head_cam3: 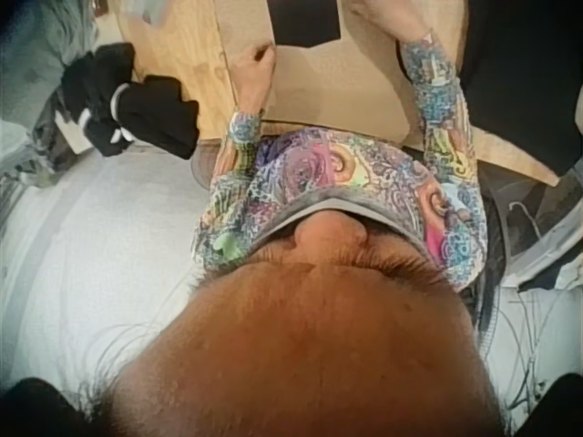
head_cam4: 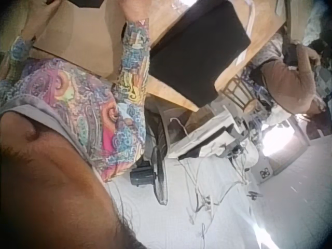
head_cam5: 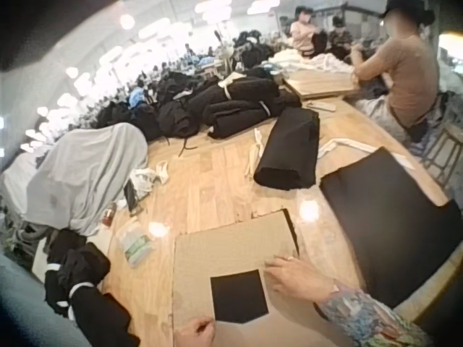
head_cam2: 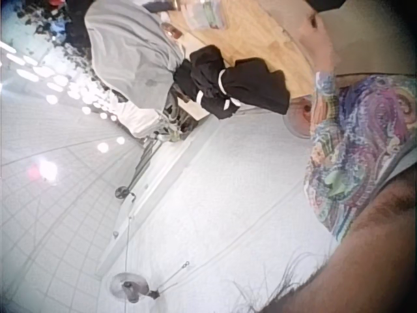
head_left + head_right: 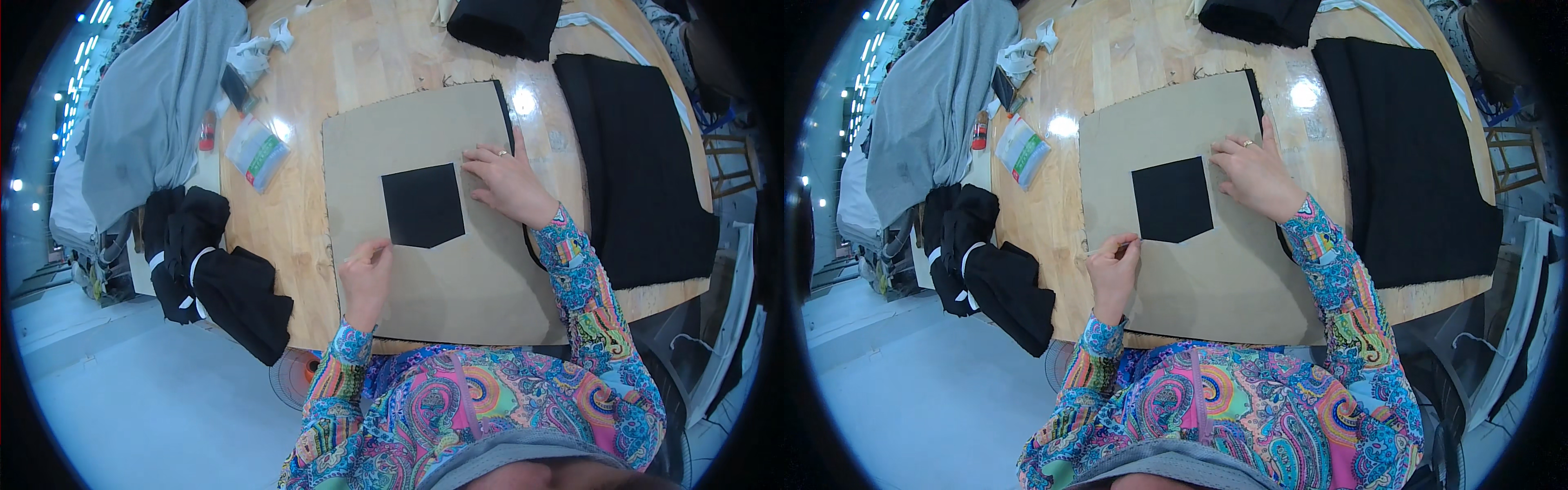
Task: The person uses a cardboard template to mark a square shape onto a piece of black fabric with a white marking pen. They repeatedly position the template, trace the outline, and then move the template to a new location on the fabric to repeat the process.
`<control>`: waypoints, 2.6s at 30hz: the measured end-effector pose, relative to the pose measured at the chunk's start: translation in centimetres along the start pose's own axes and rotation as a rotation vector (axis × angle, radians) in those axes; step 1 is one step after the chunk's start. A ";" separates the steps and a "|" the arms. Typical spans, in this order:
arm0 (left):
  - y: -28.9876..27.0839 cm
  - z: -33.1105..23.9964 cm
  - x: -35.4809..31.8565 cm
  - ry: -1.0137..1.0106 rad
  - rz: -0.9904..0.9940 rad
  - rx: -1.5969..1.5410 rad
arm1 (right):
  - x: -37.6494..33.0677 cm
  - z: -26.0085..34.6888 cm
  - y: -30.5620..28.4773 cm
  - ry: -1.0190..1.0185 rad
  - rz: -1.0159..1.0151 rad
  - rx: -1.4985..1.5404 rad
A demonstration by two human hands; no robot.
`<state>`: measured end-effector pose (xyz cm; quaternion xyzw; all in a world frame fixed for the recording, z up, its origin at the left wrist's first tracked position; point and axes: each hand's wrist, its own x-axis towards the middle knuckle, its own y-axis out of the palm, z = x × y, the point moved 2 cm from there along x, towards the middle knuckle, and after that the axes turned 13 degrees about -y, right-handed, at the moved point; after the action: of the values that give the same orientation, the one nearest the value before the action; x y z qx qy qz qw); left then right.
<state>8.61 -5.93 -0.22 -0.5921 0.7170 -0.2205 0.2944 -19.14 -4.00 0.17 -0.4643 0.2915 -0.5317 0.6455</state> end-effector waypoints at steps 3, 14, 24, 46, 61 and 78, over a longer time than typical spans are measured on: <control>0.9 -0.7 -1.0 -0.041 0.086 -0.105 | 0.0 0.1 0.1 0.001 0.004 -0.003; 2.3 -2.7 -2.2 0.047 0.129 -0.024 | 0.0 0.1 0.1 -0.025 -0.019 -0.023; 2.7 -2.1 -2.0 0.013 0.145 -0.011 | 0.0 0.1 0.2 -0.017 -0.011 -0.020; 2.2 -1.7 -1.5 -0.020 0.122 -0.113 | -0.1 0.1 0.2 -0.011 -0.005 -0.032; 6.6 -5.6 -2.0 0.162 0.252 -0.099 | 0.0 -0.1 0.4 -0.029 -0.017 -0.079; 3.7 -3.2 -2.1 0.138 0.145 0.000 | -0.1 -0.2 0.6 -0.026 -0.013 -0.076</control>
<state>4.01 -3.18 0.02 -0.5220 0.7766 -0.2387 0.2595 -19.05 -3.95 -0.49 -0.4974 0.3002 -0.5183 0.6276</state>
